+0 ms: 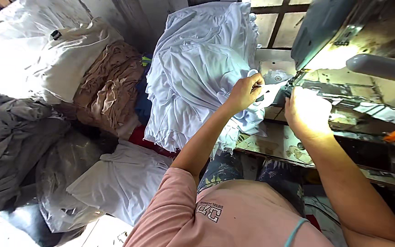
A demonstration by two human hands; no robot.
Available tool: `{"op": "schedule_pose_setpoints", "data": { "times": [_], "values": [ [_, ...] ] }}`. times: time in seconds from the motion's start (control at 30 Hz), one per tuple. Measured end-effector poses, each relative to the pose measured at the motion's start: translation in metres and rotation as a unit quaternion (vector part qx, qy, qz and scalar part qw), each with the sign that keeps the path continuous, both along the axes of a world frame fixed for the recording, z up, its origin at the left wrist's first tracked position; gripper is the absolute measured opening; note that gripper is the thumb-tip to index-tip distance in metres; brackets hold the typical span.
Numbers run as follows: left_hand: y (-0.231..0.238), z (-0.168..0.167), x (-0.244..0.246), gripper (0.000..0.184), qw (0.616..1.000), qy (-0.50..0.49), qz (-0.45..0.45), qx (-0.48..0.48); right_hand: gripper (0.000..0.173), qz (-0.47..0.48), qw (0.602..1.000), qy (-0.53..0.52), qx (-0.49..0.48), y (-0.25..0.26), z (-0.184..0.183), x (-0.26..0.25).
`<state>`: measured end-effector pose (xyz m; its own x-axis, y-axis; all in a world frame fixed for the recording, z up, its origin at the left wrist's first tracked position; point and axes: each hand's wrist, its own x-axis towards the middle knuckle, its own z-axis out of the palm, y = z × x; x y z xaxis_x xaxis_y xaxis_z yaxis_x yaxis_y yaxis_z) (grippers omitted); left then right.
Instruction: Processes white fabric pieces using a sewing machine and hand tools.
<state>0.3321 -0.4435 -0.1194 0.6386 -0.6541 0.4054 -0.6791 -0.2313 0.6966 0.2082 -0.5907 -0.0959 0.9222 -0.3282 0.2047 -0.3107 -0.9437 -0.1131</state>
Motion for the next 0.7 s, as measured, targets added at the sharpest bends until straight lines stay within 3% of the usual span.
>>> {"op": "schedule_pose_setpoints", "data": {
  "times": [0.2,0.4,0.7],
  "values": [
    [0.009,0.003,-0.011,0.012,0.999,-0.003,-0.020,-0.045,0.026,0.013,0.999,0.026,-0.025,0.006,0.004,0.015],
    [0.017,-0.003,-0.019,0.011,0.997,0.009,-0.036,-0.066,0.029,0.037,0.999,-0.015,0.017,0.001,-0.004,0.020],
    [0.021,-0.009,-0.025,0.010,0.992,0.093,-0.027,-0.085,0.028,0.047,0.998,-0.009,0.030,-0.001,-0.001,0.018]
  ]
}}
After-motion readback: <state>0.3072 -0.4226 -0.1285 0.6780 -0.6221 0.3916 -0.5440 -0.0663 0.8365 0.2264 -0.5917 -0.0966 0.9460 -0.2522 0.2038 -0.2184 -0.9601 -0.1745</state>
